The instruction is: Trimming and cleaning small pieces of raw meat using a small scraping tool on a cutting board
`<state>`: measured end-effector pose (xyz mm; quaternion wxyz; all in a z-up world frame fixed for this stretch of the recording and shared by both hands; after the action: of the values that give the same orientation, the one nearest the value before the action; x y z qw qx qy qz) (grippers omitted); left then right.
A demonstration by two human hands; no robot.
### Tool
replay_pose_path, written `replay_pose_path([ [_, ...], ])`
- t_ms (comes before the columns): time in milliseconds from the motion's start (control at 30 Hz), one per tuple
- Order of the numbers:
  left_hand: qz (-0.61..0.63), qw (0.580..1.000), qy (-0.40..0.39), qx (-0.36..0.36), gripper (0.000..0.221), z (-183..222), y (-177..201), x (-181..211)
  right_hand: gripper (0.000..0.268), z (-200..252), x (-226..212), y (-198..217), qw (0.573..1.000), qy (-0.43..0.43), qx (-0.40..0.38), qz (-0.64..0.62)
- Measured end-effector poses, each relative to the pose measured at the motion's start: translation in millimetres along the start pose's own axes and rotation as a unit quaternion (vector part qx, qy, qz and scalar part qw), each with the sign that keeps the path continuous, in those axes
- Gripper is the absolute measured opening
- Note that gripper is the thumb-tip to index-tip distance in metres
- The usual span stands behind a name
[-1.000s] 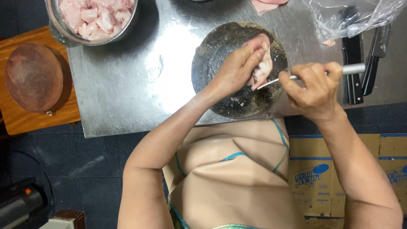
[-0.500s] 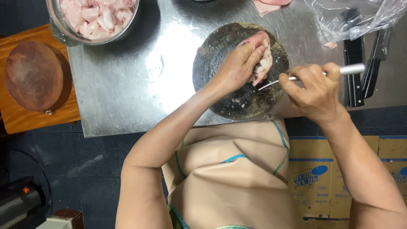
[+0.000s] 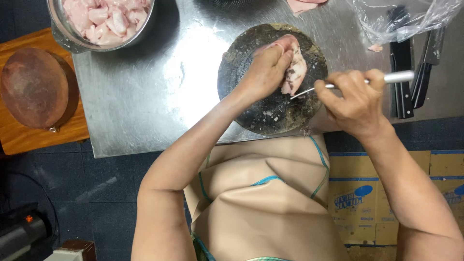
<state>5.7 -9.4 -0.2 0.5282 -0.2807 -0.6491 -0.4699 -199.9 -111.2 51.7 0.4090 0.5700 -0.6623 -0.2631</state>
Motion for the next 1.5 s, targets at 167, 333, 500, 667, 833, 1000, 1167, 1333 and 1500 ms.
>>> replay_pose_path([
  [167, -0.027, 0.99, 0.126, -0.059, 0.036, 7.8, 0.0, 25.5, 0.015, -20.3, 3.6, 0.9, 1.0, -0.005, 0.008, 0.028],
  [333, -0.039, 0.994, 0.097, -0.022, 0.031, 4.8, 8.8, 0.7, 0.015, -2.3, -2.1, -11.0, 1.0, 0.011, 0.015, 0.02],
  [500, 0.069, 0.993, 0.064, -0.067, 0.032, 15.4, 47.1, 16.1, 0.01, 45.8, 1.7, -26.3, 0.988, -0.109, -0.055, -0.093],
  [667, -0.207, 0.942, 0.197, -0.175, 0.044, 22.7, 29.7, -94.4, 0.023, 62.0, -20.6, -39.7, 0.795, -0.435, -0.015, -0.422],
  [833, -0.434, 0.889, 0.106, 0.094, 0.052, 39.5, 17.6, -55.5, 0.04, 81.2, -69.1, -66.5, 0.577, -0.517, 0.076, -0.627],
  [1000, 0.159, 0.987, -0.023, -0.002, 0.022, 36.2, -67.4, -53.7, 0.042, 73.3, -95.7, -57.6, 0.519, -0.539, 0.154, -0.646],
  [1167, 0.224, 0.974, -0.018, -0.009, 0.018, 33.0, -95.2, -53.7, 0.042, 91.3, -97.9, -53.3, 0.488, -0.551, 0.167, -0.656],
  [1333, 0.195, 0.98, -0.03, -0.026, 0.015, 35.7, -91.3, -44.9, 0.042, 107.9, -106.0, -53.9, 0.46, -0.553, 0.163, -0.675],
  [1500, 0.181, 0.981, -0.072, -0.001, 0.013, 30.8, -83.3, -23.7, 0.046, 116.0, -107.0, -37.7, 0.485, -0.55, 0.111, -0.671],
])
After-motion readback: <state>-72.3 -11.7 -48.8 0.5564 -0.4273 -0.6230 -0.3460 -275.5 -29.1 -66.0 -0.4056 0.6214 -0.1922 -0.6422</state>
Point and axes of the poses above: each hand's wrist, its own z-axis away from the middle knuckle, its own y-axis out of the back of the hand, x = y × z, the point moved 1 cm from there along -z, towards the middle knuckle, and after that the axes turned 2 degrees about -x, right-handed, at the moved point
